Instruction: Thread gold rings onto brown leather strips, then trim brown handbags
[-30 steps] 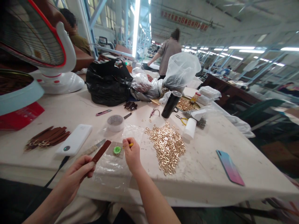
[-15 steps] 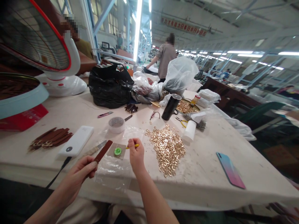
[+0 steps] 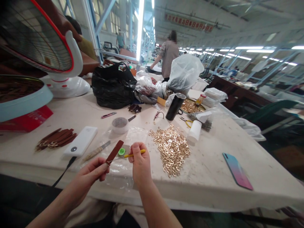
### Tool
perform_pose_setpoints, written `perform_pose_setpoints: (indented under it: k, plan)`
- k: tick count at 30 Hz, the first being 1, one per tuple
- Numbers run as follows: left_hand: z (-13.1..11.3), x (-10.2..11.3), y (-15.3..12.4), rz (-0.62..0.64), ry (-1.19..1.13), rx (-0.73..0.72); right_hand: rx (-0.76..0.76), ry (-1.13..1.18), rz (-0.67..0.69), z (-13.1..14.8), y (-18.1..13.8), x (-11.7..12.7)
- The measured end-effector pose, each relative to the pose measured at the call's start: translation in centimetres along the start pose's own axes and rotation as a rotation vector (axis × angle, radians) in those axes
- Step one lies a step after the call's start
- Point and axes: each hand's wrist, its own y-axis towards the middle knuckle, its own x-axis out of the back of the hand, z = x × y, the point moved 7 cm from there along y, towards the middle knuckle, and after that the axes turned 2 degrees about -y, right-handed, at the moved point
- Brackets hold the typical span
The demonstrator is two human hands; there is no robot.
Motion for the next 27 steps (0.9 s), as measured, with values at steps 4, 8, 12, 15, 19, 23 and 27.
perform_pose_setpoints:
  k: [4, 8, 12, 15, 19, 23, 27]
  plan:
    - [-0.1, 0.0, -0.2, -0.052, -0.041, -0.006, 0.038, 0.057, -0.033, 0.6, -0.1, 0.7]
    - [-0.4, -0.1, -0.6, -0.077, -0.025, -0.007, 0.162, -0.138, -0.125, 2.4, -1.1, 2.9]
    - [-1.0, -1.0, -0.9, -0.03, 0.019, -0.037, 0.11, -0.518, 0.116, 1.7, -2.5, 1.3]
    - [-1.3, -1.6, -1.0, 0.009, 0.083, -0.061, 0.006, -0.601, 0.362, -0.2, -3.3, -1.0]
    - [-1.3, -1.6, -1.1, 0.014, 0.146, -0.05, -0.074, -0.585, 0.336, -1.3, -3.2, -1.4]
    - [-1.4, -1.7, -1.2, 0.012, 0.17, -0.077, -0.191, -0.501, 0.344, -2.4, -3.4, -1.2]
    - [-1.5, -1.8, -1.1, 0.023, 0.241, -0.119, -0.268, -0.548, 0.368, -2.8, -3.6, -1.4]
